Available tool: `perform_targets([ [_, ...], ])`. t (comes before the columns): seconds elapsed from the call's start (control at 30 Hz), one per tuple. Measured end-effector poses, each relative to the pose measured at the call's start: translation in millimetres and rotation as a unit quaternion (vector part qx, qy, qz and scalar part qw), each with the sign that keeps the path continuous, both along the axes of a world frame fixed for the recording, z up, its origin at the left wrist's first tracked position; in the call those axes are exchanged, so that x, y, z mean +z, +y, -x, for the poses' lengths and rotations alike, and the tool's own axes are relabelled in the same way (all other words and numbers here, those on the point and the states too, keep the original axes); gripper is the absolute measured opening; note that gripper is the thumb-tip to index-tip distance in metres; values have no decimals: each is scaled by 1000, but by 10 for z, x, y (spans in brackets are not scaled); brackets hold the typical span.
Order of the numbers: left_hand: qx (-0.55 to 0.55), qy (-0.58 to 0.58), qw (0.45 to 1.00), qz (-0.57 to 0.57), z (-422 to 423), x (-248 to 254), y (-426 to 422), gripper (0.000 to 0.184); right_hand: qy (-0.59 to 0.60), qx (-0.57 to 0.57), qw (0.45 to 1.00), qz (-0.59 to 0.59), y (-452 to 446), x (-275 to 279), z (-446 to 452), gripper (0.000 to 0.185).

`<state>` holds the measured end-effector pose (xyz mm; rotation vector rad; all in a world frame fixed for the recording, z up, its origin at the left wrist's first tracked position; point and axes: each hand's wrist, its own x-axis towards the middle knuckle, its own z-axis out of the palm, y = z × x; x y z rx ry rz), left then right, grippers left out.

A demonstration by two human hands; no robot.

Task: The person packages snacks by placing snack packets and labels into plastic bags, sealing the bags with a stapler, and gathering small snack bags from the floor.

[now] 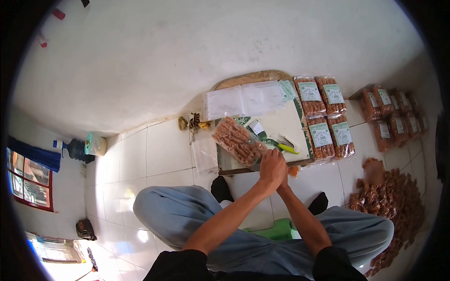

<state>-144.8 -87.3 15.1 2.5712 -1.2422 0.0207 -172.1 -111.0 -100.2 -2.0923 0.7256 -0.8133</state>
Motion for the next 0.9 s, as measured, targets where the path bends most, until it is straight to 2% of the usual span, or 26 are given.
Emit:
perform_targets([
  [0.1, 12, -29, 999, 27, 49, -28, -1, 21, -6, 10, 999, -30, -9, 35, -21, 15],
  [0.2, 24, -23, 998, 49, 46, -33, -8, 16, -16, 18, 998, -63, -57, 63, -35, 16],
  [0.3, 28, -26, 999, 23, 21, -18, -25, 16, -31, 33, 993, -109, -97, 85, -29, 17],
  [0.37, -43, -46, 996, -65, 2, 1, -41, 16, -46, 44, 986, -151, -138, 90, -17, 18],
  [0.4, -41, -47, 996, -65, 3, 0, -46, 16, -55, 51, 981, -178, -161, 97, -9, 18],
  [0.47, -48, 25, 999, 8, 22, -8, -59, 15, -72, 64, 967, -237, -203, 104, -8, 19],
  [0.6, -22, 20, 999, 28, 47, -34, -92, 13, -109, 78, 910, -393, -246, 81, -29, 21],
  [0.7, -9, 68, 993, 93, -34, 5, -68, 12, -129, 73, 842, -519, -234, 73, -47, 23],
  [0.73, -30, 138, 980, 142, -160, 72, -9, 13, -132, 68, 818, -556, -229, 70, -50, 24],
  [0.77, -52, 208, 958, 189, -278, 134, 50, 15, -140, 88, 819, -550, -234, 61, -59, 24],
  [0.8, -42, 142, 950, 274, -480, -28, 90, 18, -152, 116, 830, -523, -262, 46, -92, 25],
  [0.83, -33, 74, 931, 355, -696, -216, 144, 20, -183, 169, 863, -440, -312, 50, -159, 26],
  [0.87, 15, 55, 950, 307, -872, -187, 280, 29, -187, 165, 862, -442, -349, 128, -145, 26],
  [0.9, 63, 34, 964, 258, -1023, -141, 424, 40, -114, 182, 950, -226, -390, 281, -94, 26],
])
